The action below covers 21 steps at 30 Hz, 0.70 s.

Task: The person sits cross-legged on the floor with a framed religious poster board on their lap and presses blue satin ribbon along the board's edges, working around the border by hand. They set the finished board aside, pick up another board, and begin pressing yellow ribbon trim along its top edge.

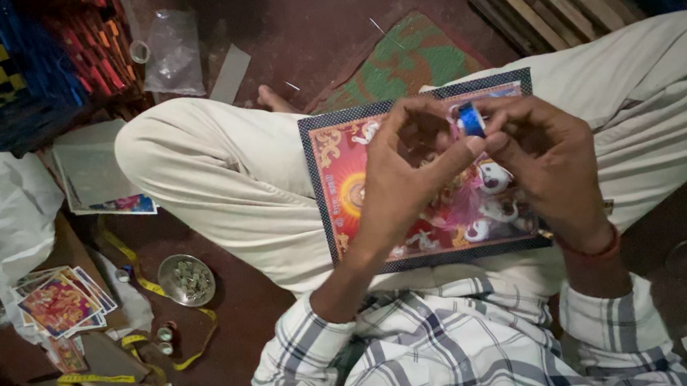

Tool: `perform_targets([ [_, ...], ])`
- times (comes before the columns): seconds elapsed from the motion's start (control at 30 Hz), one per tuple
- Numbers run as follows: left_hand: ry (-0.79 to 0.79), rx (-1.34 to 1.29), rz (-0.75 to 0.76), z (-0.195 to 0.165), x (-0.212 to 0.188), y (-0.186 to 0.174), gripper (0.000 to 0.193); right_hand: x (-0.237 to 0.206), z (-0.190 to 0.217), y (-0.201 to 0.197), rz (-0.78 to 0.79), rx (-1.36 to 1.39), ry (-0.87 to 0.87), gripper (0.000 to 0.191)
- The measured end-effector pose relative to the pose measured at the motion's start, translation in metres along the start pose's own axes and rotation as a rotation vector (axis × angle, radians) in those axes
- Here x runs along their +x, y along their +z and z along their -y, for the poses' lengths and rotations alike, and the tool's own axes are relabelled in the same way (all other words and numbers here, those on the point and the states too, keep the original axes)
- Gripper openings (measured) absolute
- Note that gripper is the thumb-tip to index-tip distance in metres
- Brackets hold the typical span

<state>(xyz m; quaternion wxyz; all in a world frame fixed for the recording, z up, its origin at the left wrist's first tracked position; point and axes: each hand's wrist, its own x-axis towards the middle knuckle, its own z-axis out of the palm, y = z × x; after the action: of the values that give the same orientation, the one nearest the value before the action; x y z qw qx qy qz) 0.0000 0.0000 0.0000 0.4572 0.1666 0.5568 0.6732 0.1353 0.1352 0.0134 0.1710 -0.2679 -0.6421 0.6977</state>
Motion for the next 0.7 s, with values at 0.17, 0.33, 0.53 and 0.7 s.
perform_targets([
  [0.17, -0.048, 0.120, 0.248, -0.037, 0.013, -0.015, 0.036, 0.003, 0.006, -0.011, 0.112, -0.047, 0.137, 0.015],
  [0.33, -0.043, 0.296, 0.328, -0.043, 0.021, -0.023, 0.018, 0.009, 0.009, -0.012, 0.250, -0.066, 0.126, 0.020],
  [0.53, -0.255, 0.092, 0.423, -0.024, 0.024, -0.031, 0.014, 0.010, 0.004, -0.011, 0.197, -0.068, 0.191, 0.016],
  [0.7, -0.200, -0.050, 0.526, -0.016, 0.027, -0.032, 0.019, 0.011, 0.005, -0.005, 0.210, 0.184, 0.054, 0.014],
])
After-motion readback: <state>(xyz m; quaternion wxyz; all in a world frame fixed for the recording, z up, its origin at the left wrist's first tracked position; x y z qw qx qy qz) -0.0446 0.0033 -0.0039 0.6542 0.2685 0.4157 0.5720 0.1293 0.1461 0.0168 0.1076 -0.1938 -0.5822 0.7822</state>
